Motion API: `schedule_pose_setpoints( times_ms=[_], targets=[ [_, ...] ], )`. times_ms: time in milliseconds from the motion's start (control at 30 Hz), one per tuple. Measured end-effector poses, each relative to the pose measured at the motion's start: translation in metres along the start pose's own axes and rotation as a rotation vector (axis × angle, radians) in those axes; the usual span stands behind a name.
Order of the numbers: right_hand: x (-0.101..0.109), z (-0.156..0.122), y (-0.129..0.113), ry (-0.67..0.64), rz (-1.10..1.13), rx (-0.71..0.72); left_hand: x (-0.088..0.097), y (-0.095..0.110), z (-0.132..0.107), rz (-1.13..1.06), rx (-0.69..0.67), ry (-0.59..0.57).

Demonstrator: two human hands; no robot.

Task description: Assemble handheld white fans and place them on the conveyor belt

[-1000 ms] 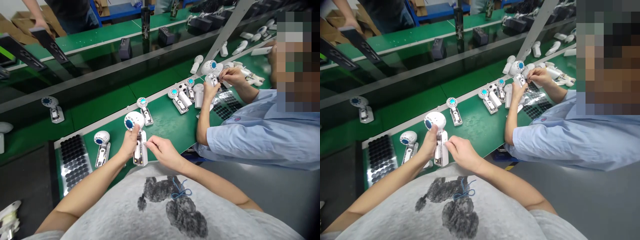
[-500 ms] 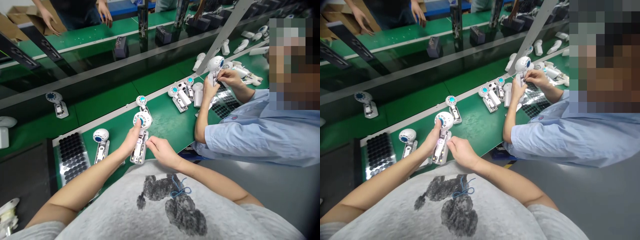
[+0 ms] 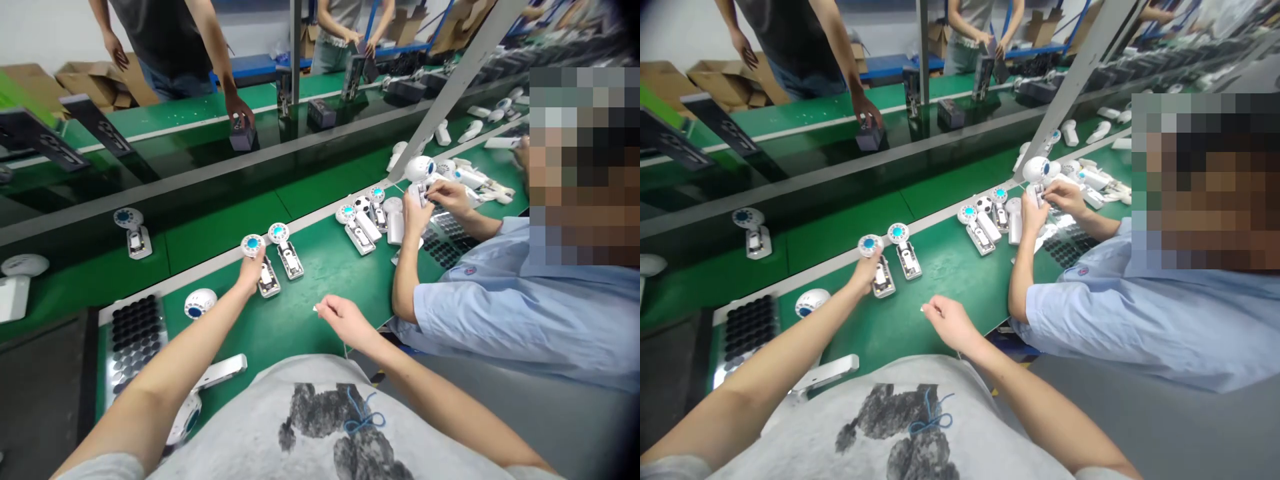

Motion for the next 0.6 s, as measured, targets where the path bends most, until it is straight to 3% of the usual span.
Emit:
schedule_pose_setpoints(
  times_ms=[133, 267, 367, 433, 467, 533, 600],
  targets=[
    [-0.015, 0.007, 0.012, -0.001, 0.066, -0.044, -0.063, -0.008, 0.008, 0.083, -0.038, -0.065],
    [-0.016, 0.01, 0.022, 0.04, 0.106, -0.077, -0.129, -0.006, 0.012, 0.202, -0.061, -0.123],
    [-0.013, 0.009, 0.027, 0.043, 0.127, -0.103, -0.158, 0.001, 0.014, 0.275, -0.077, -0.124],
    [-0.008, 0.008, 0.031, 0.058, 0.137, -0.107, -0.155, 0.013, 0.023, 0.297, -0.106, -0.099],
    [-0.004, 0.008, 0.033, 0.074, 0.137, -0.111, -0.144, 0.022, 0.031, 0.298, -0.133, -0.075],
    [0.002, 0.01, 0.041, 0.105, 0.141, -0.137, -0.102, 0.047, 0.055, 0.291, -0.203, 0.017],
    [0.006, 0.014, 0.051, 0.105, 0.159, -0.18, -0.036, 0.078, 0.08, 0.283, -0.253, 0.182]
  ],
)
Point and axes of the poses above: each hand's wrist, its own z-axis towards the middle knuckle, its own x-axis out of the back of the hand, y = z × x, the point moved 5 cm from there along z, towards the middle knuckle, and after that the axes turned 9 degrees about -z, right-handed, at the moved point
